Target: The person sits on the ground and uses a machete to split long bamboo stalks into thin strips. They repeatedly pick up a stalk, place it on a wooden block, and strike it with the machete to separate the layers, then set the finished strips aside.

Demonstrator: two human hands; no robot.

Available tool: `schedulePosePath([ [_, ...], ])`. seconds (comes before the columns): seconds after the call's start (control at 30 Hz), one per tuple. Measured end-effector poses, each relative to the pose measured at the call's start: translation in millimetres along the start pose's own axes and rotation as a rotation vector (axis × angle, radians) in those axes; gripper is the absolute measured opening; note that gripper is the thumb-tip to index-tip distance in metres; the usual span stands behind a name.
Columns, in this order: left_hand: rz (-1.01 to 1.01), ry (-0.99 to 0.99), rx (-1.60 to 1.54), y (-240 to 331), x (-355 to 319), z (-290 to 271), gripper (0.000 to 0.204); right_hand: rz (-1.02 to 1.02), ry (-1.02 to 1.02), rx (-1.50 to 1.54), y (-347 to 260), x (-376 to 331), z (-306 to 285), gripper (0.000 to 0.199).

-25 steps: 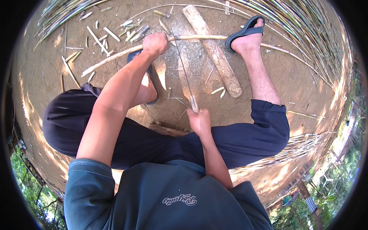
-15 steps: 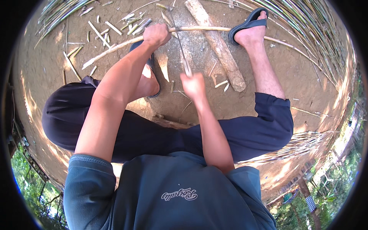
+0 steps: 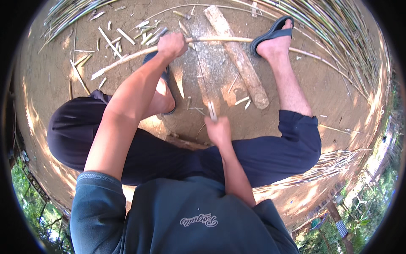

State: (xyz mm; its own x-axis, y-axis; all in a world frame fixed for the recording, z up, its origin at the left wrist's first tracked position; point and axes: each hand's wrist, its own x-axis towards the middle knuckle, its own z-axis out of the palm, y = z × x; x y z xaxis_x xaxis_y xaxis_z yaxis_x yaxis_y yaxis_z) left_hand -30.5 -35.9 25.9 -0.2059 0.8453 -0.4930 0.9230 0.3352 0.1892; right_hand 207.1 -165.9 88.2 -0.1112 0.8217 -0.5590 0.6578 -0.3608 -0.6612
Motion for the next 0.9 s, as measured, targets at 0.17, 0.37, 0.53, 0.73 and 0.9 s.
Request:
schedulePosePath([
  [0.17,-0.092,0.002,0.002,-22,-11,4,0.033,0.163,-0.204,-0.022,-21,37,15,0.034],
  [0.37,-0.010,-0.048,-0.072,-1,6,5,0.035,0.125,-0.097,-0.031,-6,15,-1,0.034],
  [0.53,-0.036,0.017,-0.039,-9,4,4,0.031,0.038,-0.062,-0.072,2,6,-4,0.036],
  [0.73,-0.031,0.034,-0.018,-18,3,7,0.031,0.185,-0.156,-0.053,-33,56,21,0.039],
  [0.9,0.038,0.096,-0.047,3,18,4,0.031,-0.084,0.125,0.048,33,-17,-5,0.034],
])
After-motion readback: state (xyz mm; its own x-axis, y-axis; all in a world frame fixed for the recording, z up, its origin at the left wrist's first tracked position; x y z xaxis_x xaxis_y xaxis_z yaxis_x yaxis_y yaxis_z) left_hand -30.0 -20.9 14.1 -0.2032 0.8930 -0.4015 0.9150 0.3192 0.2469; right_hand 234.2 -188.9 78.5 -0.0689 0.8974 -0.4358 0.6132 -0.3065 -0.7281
